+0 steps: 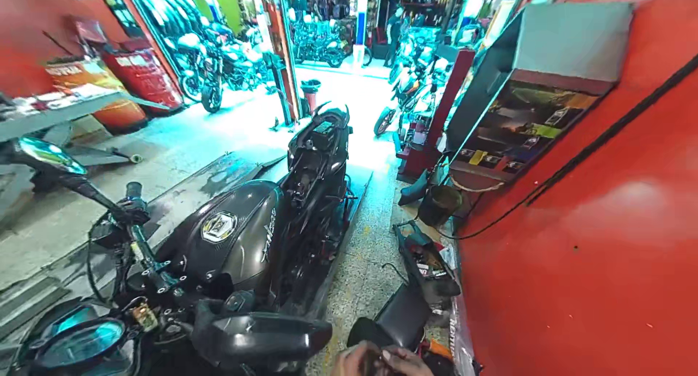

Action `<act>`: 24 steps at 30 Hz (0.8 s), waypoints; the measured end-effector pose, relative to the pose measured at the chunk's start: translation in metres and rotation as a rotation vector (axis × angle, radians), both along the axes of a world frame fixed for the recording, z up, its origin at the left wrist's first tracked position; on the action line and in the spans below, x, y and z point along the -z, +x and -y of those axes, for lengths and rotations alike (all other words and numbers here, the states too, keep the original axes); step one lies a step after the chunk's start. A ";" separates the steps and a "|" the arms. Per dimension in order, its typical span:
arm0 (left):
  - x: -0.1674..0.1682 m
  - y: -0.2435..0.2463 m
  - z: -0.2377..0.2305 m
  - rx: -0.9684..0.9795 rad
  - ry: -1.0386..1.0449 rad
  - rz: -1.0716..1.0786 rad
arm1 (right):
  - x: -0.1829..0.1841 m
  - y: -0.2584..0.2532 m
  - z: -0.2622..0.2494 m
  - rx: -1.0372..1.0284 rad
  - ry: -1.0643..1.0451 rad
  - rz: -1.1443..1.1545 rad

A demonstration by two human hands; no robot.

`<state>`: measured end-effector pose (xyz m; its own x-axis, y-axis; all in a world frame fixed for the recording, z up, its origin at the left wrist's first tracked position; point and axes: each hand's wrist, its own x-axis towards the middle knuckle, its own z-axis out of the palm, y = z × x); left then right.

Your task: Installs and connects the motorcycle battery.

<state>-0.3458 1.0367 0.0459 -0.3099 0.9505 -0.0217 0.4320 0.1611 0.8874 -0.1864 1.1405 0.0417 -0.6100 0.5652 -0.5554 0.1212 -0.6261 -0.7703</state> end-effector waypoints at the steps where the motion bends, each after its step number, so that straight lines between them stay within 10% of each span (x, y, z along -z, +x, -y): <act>1: 0.000 -0.006 -0.008 -0.092 0.054 0.014 | 0.002 -0.015 -0.017 -0.035 -0.011 -0.013; 12: 0.030 -0.109 -0.134 -0.830 0.192 -0.373 | 0.021 -0.226 -0.209 -0.688 -0.140 -0.054; 20: -0.009 -0.203 -0.379 -0.479 0.302 -0.310 | -0.019 -0.265 -0.469 -0.666 0.025 -0.141; 24: -0.065 -0.299 -0.491 -0.476 -0.191 -0.376 | -0.019 -0.272 -0.558 -0.321 -0.058 -0.159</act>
<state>-0.6452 1.5281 0.1107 -0.7168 0.6971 0.0148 0.5505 0.5528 0.6256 -0.4585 1.6984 0.0608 -0.8328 0.3008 -0.4647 0.2002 -0.6189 -0.7595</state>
